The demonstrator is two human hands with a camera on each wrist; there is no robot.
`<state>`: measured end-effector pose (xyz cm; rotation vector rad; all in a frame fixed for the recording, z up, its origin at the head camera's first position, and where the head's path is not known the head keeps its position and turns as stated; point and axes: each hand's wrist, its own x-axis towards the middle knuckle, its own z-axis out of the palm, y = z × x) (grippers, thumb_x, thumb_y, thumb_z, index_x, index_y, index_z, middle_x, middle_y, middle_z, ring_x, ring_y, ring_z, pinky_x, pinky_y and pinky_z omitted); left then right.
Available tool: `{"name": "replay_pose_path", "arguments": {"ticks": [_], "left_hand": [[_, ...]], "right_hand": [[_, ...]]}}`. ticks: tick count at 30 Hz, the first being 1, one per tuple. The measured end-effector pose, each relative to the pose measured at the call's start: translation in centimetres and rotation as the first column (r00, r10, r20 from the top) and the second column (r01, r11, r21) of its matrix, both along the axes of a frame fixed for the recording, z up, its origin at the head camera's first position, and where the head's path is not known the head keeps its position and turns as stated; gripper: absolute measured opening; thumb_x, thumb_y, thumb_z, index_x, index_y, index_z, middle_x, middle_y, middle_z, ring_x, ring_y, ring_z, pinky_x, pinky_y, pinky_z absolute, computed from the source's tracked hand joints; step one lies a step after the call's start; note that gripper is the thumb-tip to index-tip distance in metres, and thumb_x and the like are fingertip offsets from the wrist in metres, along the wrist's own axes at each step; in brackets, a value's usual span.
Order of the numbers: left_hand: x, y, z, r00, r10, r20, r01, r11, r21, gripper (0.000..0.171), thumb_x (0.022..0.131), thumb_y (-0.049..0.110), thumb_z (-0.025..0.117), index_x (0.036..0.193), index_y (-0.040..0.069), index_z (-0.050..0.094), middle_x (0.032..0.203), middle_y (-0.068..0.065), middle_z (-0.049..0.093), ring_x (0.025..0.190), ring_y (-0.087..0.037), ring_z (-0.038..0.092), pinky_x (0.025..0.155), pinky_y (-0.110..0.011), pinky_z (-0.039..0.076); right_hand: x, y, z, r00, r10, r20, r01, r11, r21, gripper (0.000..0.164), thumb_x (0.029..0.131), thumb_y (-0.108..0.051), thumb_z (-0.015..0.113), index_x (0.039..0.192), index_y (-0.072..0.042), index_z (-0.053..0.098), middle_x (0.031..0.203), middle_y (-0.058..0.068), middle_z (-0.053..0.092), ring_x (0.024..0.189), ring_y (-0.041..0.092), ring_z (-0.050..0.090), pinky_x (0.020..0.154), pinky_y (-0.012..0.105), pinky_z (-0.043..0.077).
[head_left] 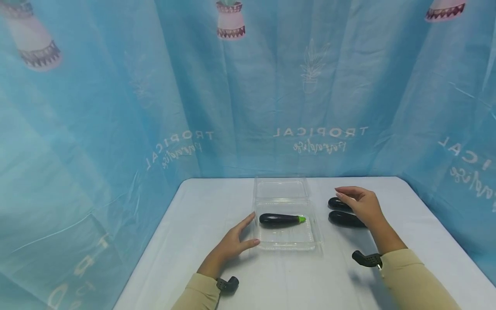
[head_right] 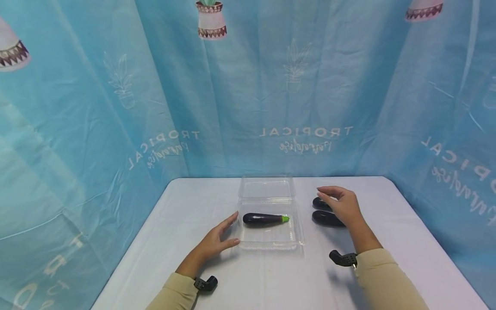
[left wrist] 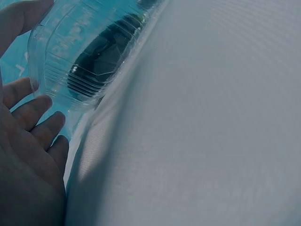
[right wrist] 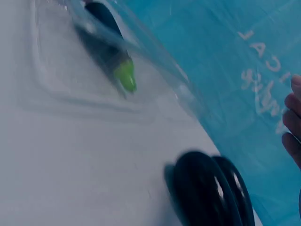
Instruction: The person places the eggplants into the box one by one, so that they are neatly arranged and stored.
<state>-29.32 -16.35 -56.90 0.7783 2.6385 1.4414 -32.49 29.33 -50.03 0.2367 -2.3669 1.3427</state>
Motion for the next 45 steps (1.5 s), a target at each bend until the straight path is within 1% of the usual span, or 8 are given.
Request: {"name": "replay_pose_path", "arguments": {"ticks": [4, 12, 17, 22, 30, 36, 40, 45], "left_hand": [[0.1, -0.1, 0.0, 1.0, 0.008, 0.006, -0.008, 1.0, 0.0, 0.087, 0.095, 0.037, 0.081, 0.167, 0.021, 0.034, 0.17, 0.0, 0.031, 0.155, -0.031, 0.026, 0.122, -0.061, 0.023], [-0.1, -0.2, 0.3, 1.0, 0.018, 0.013, -0.018, 1.0, 0.005, 0.087, 0.094, 0.036, 0.081, 0.167, 0.027, 0.035, 0.169, 0.004, 0.031, 0.156, -0.028, 0.026, 0.123, -0.058, 0.023], [-0.1, -0.2, 0.4, 0.999, 0.014, 0.032, -0.014, 1.0, 0.006, 0.087, 0.094, 0.036, 0.082, 0.167, 0.022, 0.036, 0.169, 0.002, 0.031, 0.156, -0.03, 0.026, 0.123, -0.059, 0.022], [0.1, -0.2, 0.2, 0.999, 0.01, 0.035, -0.01, 1.0, 0.013, 0.088, 0.094, 0.036, 0.082, 0.167, 0.019, 0.035, 0.169, 0.001, 0.031, 0.155, -0.031, 0.026, 0.122, -0.061, 0.022], [0.1, -0.1, 0.1, 1.0, 0.01, 0.025, -0.011, 1.0, 0.018, 0.087, 0.094, 0.035, 0.082, 0.167, 0.023, 0.035, 0.169, 0.004, 0.031, 0.155, -0.03, 0.026, 0.122, -0.061, 0.023], [0.1, 0.0, -0.1, 1.0, 0.005, 0.016, -0.005, 1.0, 0.015, 0.087, 0.094, 0.035, 0.082, 0.167, 0.026, 0.035, 0.169, 0.003, 0.032, 0.155, -0.03, 0.027, 0.122, -0.06, 0.023], [0.0, 0.0, -0.2, 1.0, 0.0, 0.014, 0.0, 1.0, 0.014, 0.087, 0.094, 0.036, 0.082, 0.167, 0.026, 0.035, 0.169, 0.001, 0.032, 0.155, -0.032, 0.028, 0.121, -0.062, 0.025], [0.0, 0.0, -0.2, 1.0, 0.008, 0.014, -0.008, 1.0, 0.004, 0.087, 0.094, 0.037, 0.082, 0.167, 0.027, 0.035, 0.169, 0.003, 0.031, 0.155, -0.031, 0.027, 0.121, -0.062, 0.024]], "right_hand": [[0.6, 2.7, 0.3, 0.997, -0.043, 0.059, 0.04, 0.998, 0.051, 0.036, 0.1, -0.033, 0.077, 0.123, -0.005, 0.077, 0.121, 0.011, 0.075, 0.123, 0.032, 0.063, 0.105, 0.061, 0.048], [2.0, 7.1, -1.2, 0.971, -0.145, 0.19, 0.125, 0.986, 0.11, 0.054, 0.101, -0.047, 0.072, 0.131, -0.002, 0.071, 0.132, 0.022, 0.068, 0.129, 0.045, 0.057, 0.102, 0.067, 0.047], [2.9, 9.0, -3.2, 0.951, -0.192, 0.244, 0.161, 0.976, 0.145, 0.054, 0.098, -0.048, 0.076, 0.127, -0.002, 0.074, 0.127, 0.02, 0.071, 0.118, 0.039, 0.063, 0.09, 0.049, 0.058], [3.4, 10.0, -4.4, 0.946, -0.197, 0.259, 0.147, 0.969, 0.199, 0.052, 0.094, -0.047, 0.08, 0.123, -0.003, 0.076, 0.122, 0.018, 0.073, 0.102, 0.028, 0.065, 0.074, 0.031, 0.054], [4.0, 10.7, -5.2, 0.939, -0.128, 0.32, 0.069, 0.979, 0.19, 0.064, 0.09, -0.047, 0.085, 0.126, 0.003, 0.072, 0.125, 0.024, 0.07, 0.102, 0.034, 0.068, 0.076, 0.036, 0.054], [4.1, 11.1, -6.1, 0.947, -0.1, 0.305, 0.031, 0.974, 0.223, 0.062, 0.086, -0.041, 0.09, 0.124, 0.004, 0.073, 0.122, 0.024, 0.071, 0.104, 0.039, 0.068, 0.071, 0.028, 0.055], [4.1, 11.1, -6.4, 0.945, -0.092, 0.313, 0.023, 0.976, 0.219, 0.059, 0.085, -0.037, 0.091, 0.123, 0.004, 0.073, 0.123, 0.026, 0.07, 0.112, 0.045, 0.064, 0.083, 0.042, 0.057], [3.9, 11.1, -6.8, 0.946, -0.083, 0.314, 0.019, 0.98, 0.2, 0.053, 0.085, -0.027, 0.092, 0.123, 0.005, 0.073, 0.125, 0.029, 0.068, 0.118, 0.051, 0.059, 0.095, 0.064, 0.05]]}}
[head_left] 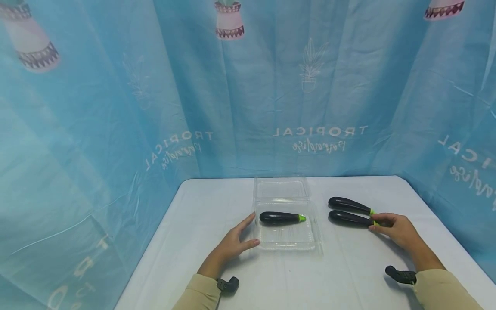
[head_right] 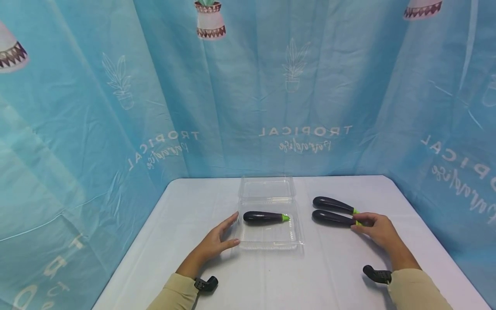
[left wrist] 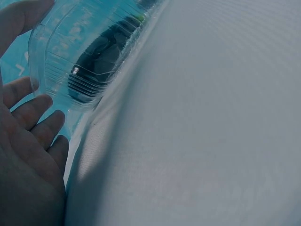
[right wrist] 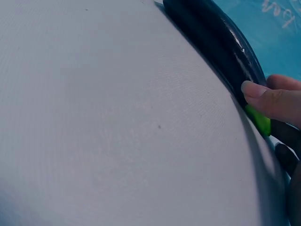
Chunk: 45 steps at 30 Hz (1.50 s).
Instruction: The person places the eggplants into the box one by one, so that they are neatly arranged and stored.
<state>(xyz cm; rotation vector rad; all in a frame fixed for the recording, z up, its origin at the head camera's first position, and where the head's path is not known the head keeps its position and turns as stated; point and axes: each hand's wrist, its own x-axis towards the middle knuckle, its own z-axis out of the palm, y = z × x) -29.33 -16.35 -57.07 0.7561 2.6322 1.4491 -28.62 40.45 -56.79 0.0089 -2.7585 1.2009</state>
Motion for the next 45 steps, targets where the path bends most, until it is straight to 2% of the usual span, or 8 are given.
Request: {"name": "replay_pose_path", "arguments": {"ticks": [5, 9, 15, 18, 22, 27, 35, 45], "left_hand": [[0.0, 0.0, -0.1, 1.0, -0.002, 0.007, 0.002, 1.0, 0.001, 0.087, 0.094, 0.037, 0.081, 0.167, 0.027, 0.035, 0.169, 0.004, 0.03, 0.155, -0.028, 0.026, 0.122, -0.06, 0.023], [0.1, 0.0, 0.0, 1.0, -0.005, 0.001, 0.005, 1.0, 0.002, 0.087, 0.094, 0.036, 0.082, 0.167, 0.025, 0.035, 0.169, 0.003, 0.031, 0.156, -0.029, 0.025, 0.122, -0.06, 0.022], [0.0, 0.0, 0.0, 1.0, -0.001, -0.002, 0.001, 1.0, -0.007, 0.087, 0.094, 0.036, 0.082, 0.167, 0.024, 0.035, 0.169, 0.006, 0.031, 0.156, -0.027, 0.025, 0.122, -0.059, 0.022], [0.0, 0.0, 0.2, 1.0, -0.003, 0.001, 0.003, 1.0, -0.012, 0.087, 0.094, 0.036, 0.081, 0.167, 0.023, 0.035, 0.169, 0.007, 0.03, 0.156, -0.025, 0.025, 0.123, -0.058, 0.022], [0.0, 0.1, 0.4, 1.0, -0.006, 0.004, 0.006, 1.0, -0.011, 0.088, 0.094, 0.036, 0.082, 0.167, 0.021, 0.035, 0.169, 0.006, 0.03, 0.156, -0.027, 0.025, 0.122, -0.059, 0.022], [0.0, 0.0, 0.3, 1.0, -0.004, 0.006, 0.004, 1.0, -0.015, 0.088, 0.094, 0.037, 0.082, 0.167, 0.022, 0.035, 0.169, 0.003, 0.031, 0.155, -0.029, 0.026, 0.122, -0.061, 0.023], [0.1, -0.2, 0.3, 1.0, 0.004, 0.005, -0.004, 1.0, -0.013, 0.088, 0.094, 0.037, 0.082, 0.167, 0.024, 0.035, 0.169, 0.003, 0.031, 0.155, -0.029, 0.026, 0.122, -0.06, 0.023], [0.2, -0.1, 0.4, 1.0, -0.006, 0.004, 0.006, 1.0, -0.008, 0.088, 0.094, 0.037, 0.082, 0.167, 0.022, 0.035, 0.169, 0.003, 0.031, 0.155, -0.03, 0.026, 0.121, -0.061, 0.024]], "right_hand": [[-0.2, -0.1, -0.3, 1.0, -0.016, -0.004, 0.016, 1.0, 0.003, 0.048, 0.085, -0.023, 0.092, 0.122, 0.003, 0.075, 0.123, 0.027, 0.069, 0.114, 0.047, 0.062, 0.091, 0.059, 0.052], [-0.2, -0.4, -0.2, 1.0, -0.02, -0.003, 0.02, 1.0, 0.003, 0.052, 0.085, -0.031, 0.092, 0.122, 0.002, 0.076, 0.123, 0.026, 0.069, 0.113, 0.045, 0.061, 0.087, 0.052, 0.053], [-0.1, -1.1, 0.0, 0.999, -0.04, -0.017, 0.04, 0.999, -0.012, 0.053, 0.085, -0.037, 0.091, 0.121, 0.0, 0.077, 0.12, 0.022, 0.072, 0.112, 0.042, 0.064, 0.079, 0.03, 0.054], [0.0, -1.5, 0.0, 0.999, -0.046, -0.023, 0.046, 0.998, -0.032, 0.053, 0.086, -0.038, 0.09, 0.121, -0.001, 0.077, 0.121, 0.022, 0.072, 0.114, 0.043, 0.064, 0.084, 0.035, 0.056], [-0.1, -1.9, 0.1, 0.998, -0.052, -0.028, 0.05, 0.997, -0.056, 0.054, 0.087, -0.04, 0.089, 0.123, -0.001, 0.076, 0.125, 0.023, 0.071, 0.119, 0.045, 0.063, 0.093, 0.054, 0.055], [-0.2, -2.2, 0.1, 0.998, -0.068, -0.008, 0.068, 0.995, -0.067, 0.056, 0.088, -0.042, 0.088, 0.125, -0.001, 0.075, 0.127, 0.023, 0.07, 0.122, 0.046, 0.062, 0.097, 0.056, 0.054], [0.0, -3.0, 0.8, 0.996, -0.088, 0.028, 0.091, 0.987, -0.134, 0.06, 0.089, -0.042, 0.087, 0.129, 0.001, 0.073, 0.134, 0.026, 0.066, 0.131, 0.051, 0.054, 0.105, 0.066, 0.044], [0.0, -3.5, 1.3, 0.989, -0.151, 0.004, 0.148, 0.969, -0.197, 0.063, 0.09, -0.044, 0.086, 0.133, -0.001, 0.071, 0.13, 0.02, 0.07, 0.13, 0.044, 0.058, 0.105, 0.063, 0.046]]}}
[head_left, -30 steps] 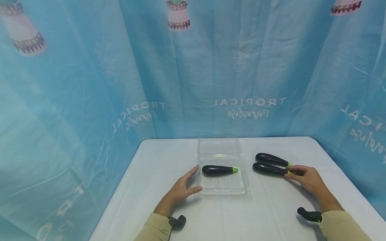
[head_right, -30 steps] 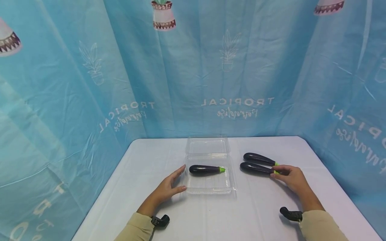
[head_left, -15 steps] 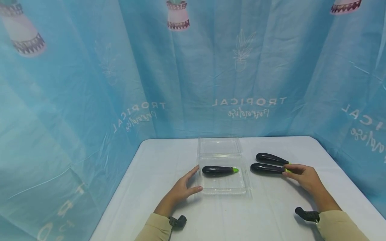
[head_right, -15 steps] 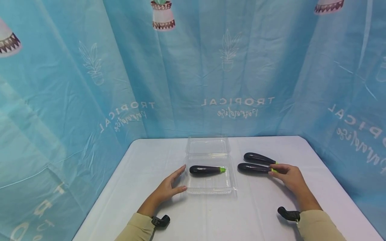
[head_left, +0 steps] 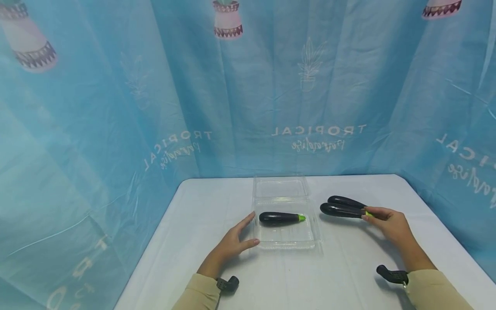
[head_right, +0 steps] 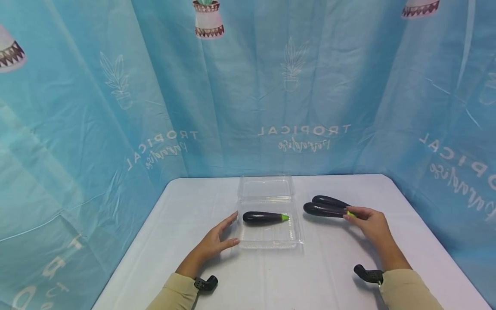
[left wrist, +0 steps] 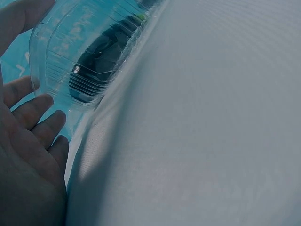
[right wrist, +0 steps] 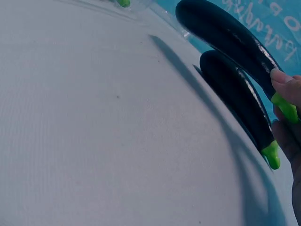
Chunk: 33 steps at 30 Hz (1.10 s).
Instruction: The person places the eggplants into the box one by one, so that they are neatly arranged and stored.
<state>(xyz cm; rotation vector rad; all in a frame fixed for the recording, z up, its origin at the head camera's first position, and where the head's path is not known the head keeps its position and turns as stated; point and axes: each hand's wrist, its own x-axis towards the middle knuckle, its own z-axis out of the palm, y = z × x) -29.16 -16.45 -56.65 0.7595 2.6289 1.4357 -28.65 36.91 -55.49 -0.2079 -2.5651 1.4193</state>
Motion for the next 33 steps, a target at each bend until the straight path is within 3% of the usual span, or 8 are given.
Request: {"name": "replay_pose_path", "arguments": {"ticks": [8, 17, 21, 25, 28, 33], "left_hand": [[0.0, 0.0, 0.0, 1.0, -0.004, 0.004, 0.004, 1.0, 0.003, 0.088, 0.094, 0.036, 0.082, 0.167, 0.02, 0.035, 0.169, 0.002, 0.031, 0.155, -0.03, 0.026, 0.122, -0.061, 0.023], [-0.1, 0.0, -0.1, 1.0, 0.004, 0.003, -0.004, 1.0, -0.003, 0.088, 0.093, 0.039, 0.082, 0.167, 0.027, 0.035, 0.169, 0.004, 0.031, 0.155, -0.028, 0.027, 0.122, -0.06, 0.024], [-0.1, 0.0, -0.1, 1.0, 0.001, 0.01, -0.001, 1.0, 0.005, 0.089, 0.093, 0.038, 0.082, 0.167, 0.025, 0.035, 0.169, 0.003, 0.031, 0.155, -0.029, 0.027, 0.121, -0.061, 0.024], [-0.1, 0.0, -0.1, 1.0, -0.005, 0.003, 0.005, 1.0, 0.014, 0.089, 0.093, 0.037, 0.083, 0.167, 0.022, 0.035, 0.169, 0.002, 0.032, 0.155, -0.031, 0.027, 0.121, -0.063, 0.024], [-0.1, 0.0, 0.0, 1.0, -0.007, 0.0, 0.007, 1.0, 0.016, 0.089, 0.093, 0.036, 0.082, 0.167, 0.022, 0.035, 0.169, 0.002, 0.032, 0.155, -0.031, 0.027, 0.121, -0.062, 0.024], [0.0, 0.1, 0.0, 1.0, -0.006, -0.007, 0.006, 1.0, 0.013, 0.088, 0.093, 0.036, 0.082, 0.167, 0.021, 0.036, 0.169, 0.001, 0.032, 0.155, -0.031, 0.027, 0.121, -0.062, 0.024]], "right_hand": [[0.1, -1.0, 0.6, 1.0, 0.002, -0.015, -0.002, 1.0, -0.026, 0.064, 0.091, -0.042, 0.086, 0.137, 0.0, 0.069, 0.132, 0.02, 0.069, 0.133, 0.043, 0.056, 0.106, 0.06, 0.047], [-0.1, -2.2, 2.1, 0.997, 0.011, -0.077, -0.011, 1.0, -0.005, 0.06, 0.093, -0.042, 0.083, 0.136, -0.001, 0.07, 0.131, 0.018, 0.07, 0.132, 0.04, 0.057, 0.105, 0.059, 0.049], [0.0, -2.8, 2.4, 0.995, 0.018, -0.095, -0.02, 1.0, -0.016, 0.056, 0.092, -0.039, 0.085, 0.134, -0.003, 0.072, 0.129, 0.014, 0.072, 0.123, 0.027, 0.064, 0.096, 0.035, 0.057], [0.0, -3.4, 2.5, 0.992, 0.036, -0.119, -0.041, 0.998, -0.039, 0.055, 0.091, -0.037, 0.087, 0.132, -0.003, 0.073, 0.128, 0.015, 0.072, 0.11, 0.006, 0.065, 0.082, 0.012, 0.053], [-0.1, -3.9, 2.5, 0.99, 0.046, -0.135, -0.051, 0.998, -0.037, 0.056, 0.09, -0.038, 0.087, 0.131, -0.002, 0.073, 0.127, 0.015, 0.072, 0.105, -0.002, 0.062, 0.081, 0.009, 0.051], [-0.3, -4.7, 2.8, 0.983, 0.059, -0.176, -0.068, 0.997, -0.042, 0.053, 0.091, -0.035, 0.087, 0.129, 0.0, 0.074, 0.124, 0.016, 0.073, 0.103, -0.003, 0.063, 0.081, 0.01, 0.052]]}}
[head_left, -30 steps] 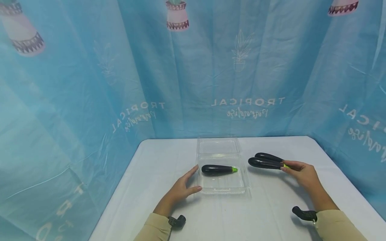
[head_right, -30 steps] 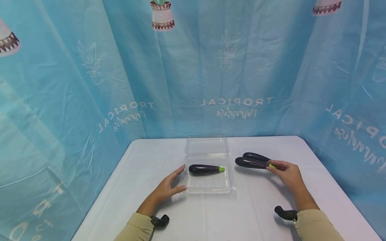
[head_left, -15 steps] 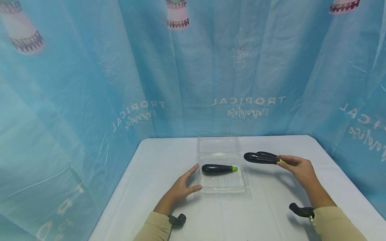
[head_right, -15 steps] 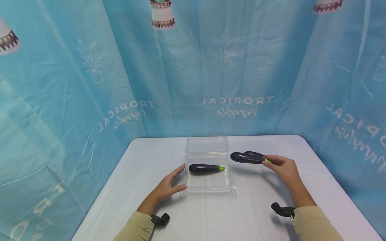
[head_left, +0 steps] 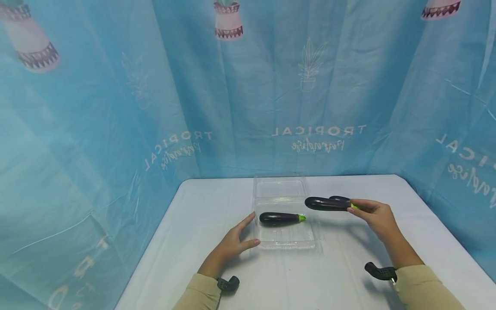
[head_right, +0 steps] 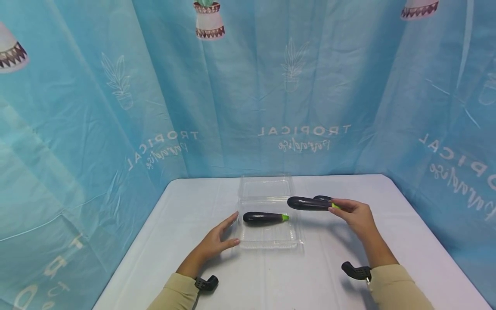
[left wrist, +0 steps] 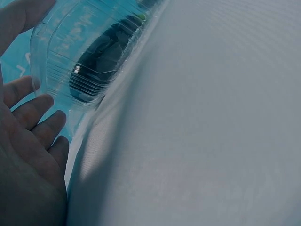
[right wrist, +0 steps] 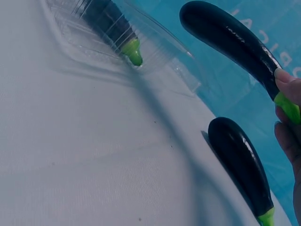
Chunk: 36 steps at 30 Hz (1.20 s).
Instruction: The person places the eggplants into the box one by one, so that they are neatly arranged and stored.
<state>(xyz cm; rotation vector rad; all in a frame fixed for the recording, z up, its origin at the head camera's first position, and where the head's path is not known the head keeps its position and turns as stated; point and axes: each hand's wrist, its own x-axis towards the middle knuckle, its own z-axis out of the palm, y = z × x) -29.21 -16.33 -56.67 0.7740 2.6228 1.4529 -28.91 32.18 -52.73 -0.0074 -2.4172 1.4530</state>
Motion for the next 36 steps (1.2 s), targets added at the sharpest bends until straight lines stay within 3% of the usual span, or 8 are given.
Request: {"name": "replay_pose_path", "arguments": {"ticks": [14, 20, 36], "left_hand": [[0.0, -0.1, -0.1, 1.0, 0.01, 0.0, -0.01, 1.0, -0.022, 0.088, 0.094, 0.038, 0.082, 0.167, 0.022, 0.036, 0.169, 0.001, 0.031, 0.155, -0.031, 0.027, 0.121, -0.061, 0.024], [0.0, -0.1, 0.0, 1.0, 0.005, 0.001, -0.005, 1.0, -0.024, 0.089, 0.093, 0.04, 0.082, 0.167, 0.022, 0.035, 0.169, 0.003, 0.031, 0.155, -0.029, 0.026, 0.121, -0.061, 0.024], [0.1, 0.1, 0.2, 1.0, 0.002, -0.001, -0.002, 1.0, -0.005, 0.09, 0.092, 0.037, 0.083, 0.166, 0.018, 0.036, 0.169, 0.005, 0.032, 0.155, -0.028, 0.027, 0.121, -0.061, 0.024]], "right_hand": [[-0.8, -2.3, -0.4, 0.996, 0.071, -0.048, -0.073, 0.996, -0.047, 0.048, 0.089, -0.034, 0.089, 0.123, -0.002, 0.078, 0.118, 0.013, 0.076, 0.102, 0.0, 0.067, 0.081, 0.014, 0.055], [-1.0, -3.4, -0.4, 0.997, 0.076, -0.033, -0.078, 0.995, -0.063, 0.05, 0.087, -0.038, 0.09, 0.122, -0.004, 0.078, 0.117, 0.011, 0.076, 0.102, 0.004, 0.069, 0.082, 0.014, 0.055], [-1.1, -4.9, -0.5, 0.993, 0.117, -0.023, -0.12, 0.983, -0.142, 0.048, 0.085, -0.029, 0.092, 0.121, 0.0, 0.078, 0.122, 0.017, 0.074, 0.1, 0.005, 0.07, 0.081, 0.018, 0.058]]}}
